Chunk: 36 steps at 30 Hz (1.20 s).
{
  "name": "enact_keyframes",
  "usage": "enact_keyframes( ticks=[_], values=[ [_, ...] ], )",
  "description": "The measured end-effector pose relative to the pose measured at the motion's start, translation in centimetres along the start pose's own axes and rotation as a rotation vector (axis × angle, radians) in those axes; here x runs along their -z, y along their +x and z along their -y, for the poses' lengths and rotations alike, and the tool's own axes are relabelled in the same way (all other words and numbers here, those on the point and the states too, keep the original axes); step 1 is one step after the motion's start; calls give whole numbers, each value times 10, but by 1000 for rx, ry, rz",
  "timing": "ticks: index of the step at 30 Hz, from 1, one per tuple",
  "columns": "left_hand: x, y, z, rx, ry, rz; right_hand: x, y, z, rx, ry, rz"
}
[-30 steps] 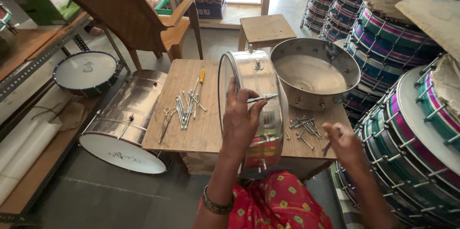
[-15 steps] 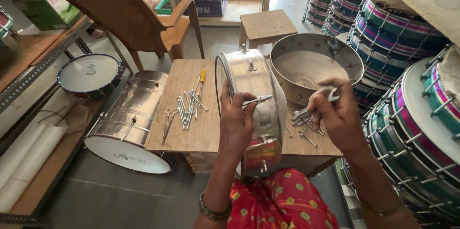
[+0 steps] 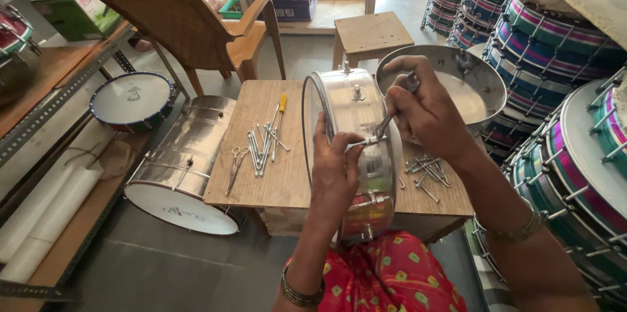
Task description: The person uses a wrench and a screwdriver to attach and tighten metal brackets and bolts around the rim of a drum, working on one bracket at a time.
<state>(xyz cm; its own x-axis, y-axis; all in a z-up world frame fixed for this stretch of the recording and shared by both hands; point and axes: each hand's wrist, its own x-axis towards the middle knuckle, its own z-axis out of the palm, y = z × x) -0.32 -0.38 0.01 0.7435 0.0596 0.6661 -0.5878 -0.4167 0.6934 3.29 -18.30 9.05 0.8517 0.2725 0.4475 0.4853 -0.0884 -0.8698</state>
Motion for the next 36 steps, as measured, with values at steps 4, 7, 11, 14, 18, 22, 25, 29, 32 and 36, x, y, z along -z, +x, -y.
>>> enact_keyframes(
  ticks=[4, 7, 11, 14, 18, 22, 25, 29, 32, 36],
  values=[
    [-3, 1, 0, 12, -14, 17, 1, 10, 6, -60, -81, 17],
    [-3, 1, -1, 6, -17, 21, 4, 19, 7, -111, -88, 34],
    [-5, 3, -5, 24, 3, 25, 7, 28, 11, -194, -78, 50],
    [-8, 3, -10, 65, -16, 58, -3, 33, 12, -363, -164, 70],
    [-10, 1, -12, -42, 9, 54, -8, 22, 8, -223, -331, 43],
    [-14, 8, -6, 9, -3, 82, -16, -25, -14, 99, -416, -98],
    [-16, 16, 0, 14, -9, 75, -16, -55, -34, 498, -498, -69],
    [-20, 22, 0, 12, -10, 58, -16, -73, -53, 785, -782, 50],
    [-21, 24, -4, 125, -28, 104, -5, -74, -48, 695, -530, -12],
    [-23, 14, -8, -13, 40, 101, 8, -57, -34, 90, -58, -253]
  ],
)
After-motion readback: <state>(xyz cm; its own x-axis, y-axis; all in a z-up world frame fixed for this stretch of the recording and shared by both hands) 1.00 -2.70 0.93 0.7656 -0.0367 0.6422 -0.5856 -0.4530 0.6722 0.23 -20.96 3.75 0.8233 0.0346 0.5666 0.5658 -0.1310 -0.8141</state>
